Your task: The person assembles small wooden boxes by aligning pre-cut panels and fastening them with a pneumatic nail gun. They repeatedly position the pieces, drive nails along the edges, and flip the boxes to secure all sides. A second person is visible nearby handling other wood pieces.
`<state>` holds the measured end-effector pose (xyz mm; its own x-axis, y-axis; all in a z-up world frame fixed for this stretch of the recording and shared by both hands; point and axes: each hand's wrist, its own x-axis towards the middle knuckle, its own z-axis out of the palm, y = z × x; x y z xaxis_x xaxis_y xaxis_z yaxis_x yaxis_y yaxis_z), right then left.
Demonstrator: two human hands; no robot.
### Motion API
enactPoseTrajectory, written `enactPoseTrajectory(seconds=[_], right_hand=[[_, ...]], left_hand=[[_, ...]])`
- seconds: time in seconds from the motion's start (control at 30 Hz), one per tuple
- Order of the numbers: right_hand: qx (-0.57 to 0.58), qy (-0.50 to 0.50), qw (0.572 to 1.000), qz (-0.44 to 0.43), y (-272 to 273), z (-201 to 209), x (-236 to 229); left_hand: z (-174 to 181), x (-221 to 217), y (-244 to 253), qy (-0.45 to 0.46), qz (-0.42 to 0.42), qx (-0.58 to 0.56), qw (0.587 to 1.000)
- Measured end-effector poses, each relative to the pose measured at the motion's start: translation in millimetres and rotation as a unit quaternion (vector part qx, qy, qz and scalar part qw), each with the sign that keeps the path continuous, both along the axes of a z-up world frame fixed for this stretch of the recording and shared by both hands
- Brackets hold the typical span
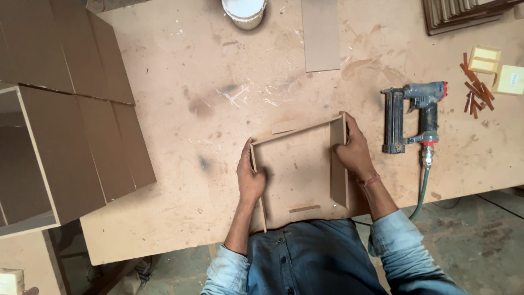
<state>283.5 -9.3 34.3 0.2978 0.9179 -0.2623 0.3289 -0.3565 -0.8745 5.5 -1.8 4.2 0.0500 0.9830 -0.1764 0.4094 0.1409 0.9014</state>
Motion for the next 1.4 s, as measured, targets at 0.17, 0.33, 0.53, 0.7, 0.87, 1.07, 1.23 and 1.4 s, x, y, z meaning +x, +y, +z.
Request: enactPoseTrajectory(seconds=[0.17, 0.33, 0.53, 0.7, 0.87, 1.07, 1.23, 1.4], right_hand=[[0.019, -0.001, 1.000, 0.024, -6.5, -5.1, 0.2], [0.051, 0.007, 0.998, 0.030, -8.4, -8.9, -0.6], [0.025, -0.099, 0.993, 0.060, -4.2, -7.4, 3.1], [0.031, -0.107, 0.991, 0.074, 0.5, -2.9, 0.3], [0.007, -0.130, 0.988, 0.082, -3.9, -8.9, 5.3], [0.057, -0.070, 0.989, 0.120, 52.4, -9.7, 52.0], [0.045, -0.322, 0.940, 0.105, 212.9, -30.3, 54.0], [-0.097, -0.350, 0.932, 0.018, 270.0, -50.4, 27.3]], left_hand=[[2.2, 0.0, 3.2, 0.006, 0.018, -0.010, 1.000], [6.3, 0.3, 15.6, 0.001, -0.007, -0.021, 1.000], [12.8, 2.2, 19.7, -0.011, -0.005, -0.011, 1.000], [15.9, -0.5, 22.8, 0.005, 0.007, -0.047, 0.999], [10.9, 1.1, 23.0, -0.026, 0.024, -0.093, 0.995], [0.9, -9.1, 18.2, -0.035, 0.001, -0.025, 0.999], [7.6, -22.8, -1.8, -0.024, 0.118, -0.012, 0.993], [27.3, -46.1, -27.0, 0.081, 0.160, -0.012, 0.984]])
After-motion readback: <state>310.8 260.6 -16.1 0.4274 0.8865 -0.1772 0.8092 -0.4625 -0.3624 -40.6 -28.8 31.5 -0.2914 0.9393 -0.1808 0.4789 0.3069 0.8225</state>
